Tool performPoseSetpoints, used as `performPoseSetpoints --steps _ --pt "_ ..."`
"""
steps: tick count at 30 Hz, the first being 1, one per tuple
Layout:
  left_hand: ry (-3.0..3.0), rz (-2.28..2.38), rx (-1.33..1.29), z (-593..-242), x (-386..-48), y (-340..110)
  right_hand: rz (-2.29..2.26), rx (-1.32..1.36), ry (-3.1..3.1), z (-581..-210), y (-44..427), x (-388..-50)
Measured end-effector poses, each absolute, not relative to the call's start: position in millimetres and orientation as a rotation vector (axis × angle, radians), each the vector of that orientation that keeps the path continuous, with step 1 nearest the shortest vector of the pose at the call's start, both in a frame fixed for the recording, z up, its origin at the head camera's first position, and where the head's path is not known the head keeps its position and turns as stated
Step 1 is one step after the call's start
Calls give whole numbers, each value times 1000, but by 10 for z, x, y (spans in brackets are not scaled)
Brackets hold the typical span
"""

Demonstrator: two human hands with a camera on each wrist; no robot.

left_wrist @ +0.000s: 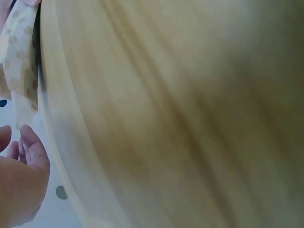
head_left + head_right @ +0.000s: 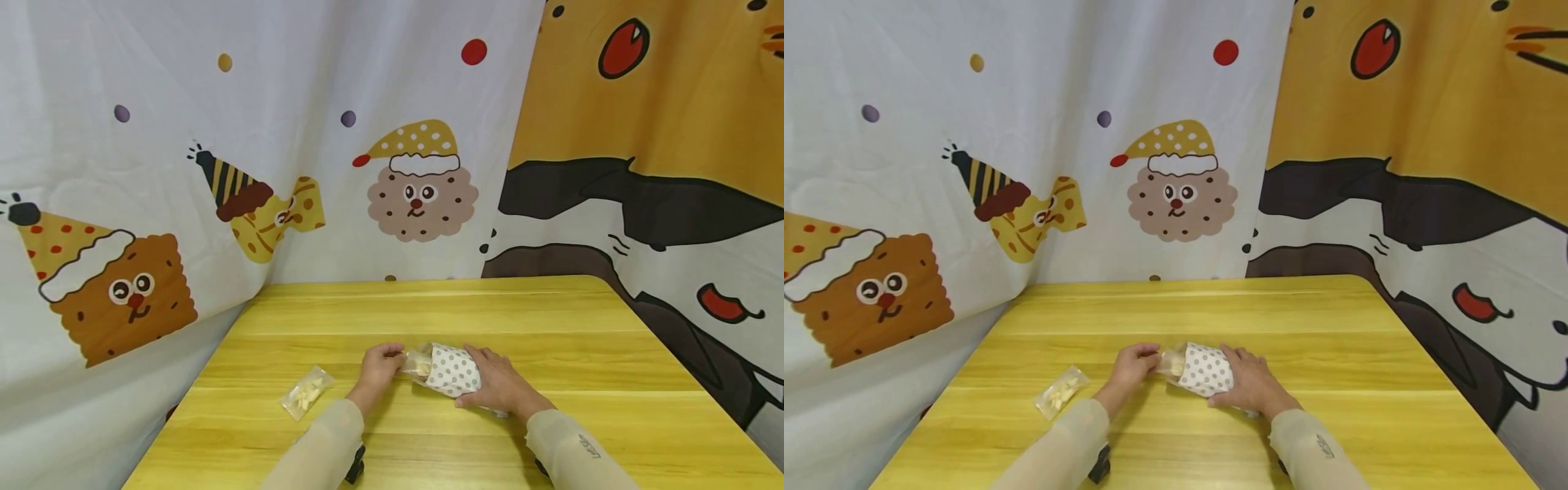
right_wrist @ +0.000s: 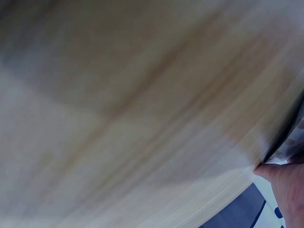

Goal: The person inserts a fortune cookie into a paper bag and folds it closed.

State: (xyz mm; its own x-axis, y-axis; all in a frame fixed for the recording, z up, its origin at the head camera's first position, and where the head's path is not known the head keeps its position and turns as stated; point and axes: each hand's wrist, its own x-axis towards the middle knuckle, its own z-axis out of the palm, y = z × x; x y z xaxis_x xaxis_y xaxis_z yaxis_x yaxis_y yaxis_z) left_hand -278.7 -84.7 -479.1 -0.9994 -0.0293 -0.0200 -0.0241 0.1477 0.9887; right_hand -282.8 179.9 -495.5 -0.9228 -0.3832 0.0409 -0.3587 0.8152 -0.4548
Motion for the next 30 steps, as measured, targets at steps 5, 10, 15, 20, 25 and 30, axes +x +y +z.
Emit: performPoseSetpoints --steps 5,10,15,20,25,30 --pt "-2399 -2055 41 -4772 -2769 -851 -719 -604 2941 -4945 1803 -2828" --pt "-2440 -2044 21 -4774 -2767 -787 -717 -603 2949 -4946 1805 -2830" --pt "-2456 -2080 -4 -4776 -2774 -717 -715 -592 2949 -4944 1802 -2819" --pt "-2424 -2100 18 -4802 -2794 -719 -718 -603 2947 -4931 1793 -2817" --pt "-2408 -2119 -39 -4763 -2788 -705 -720 -598 2947 -4927 1790 -2833" --pt "-2413 -2115 -107 -4755 -2773 -620 -716 -581 2947 -4955 1793 -2843"
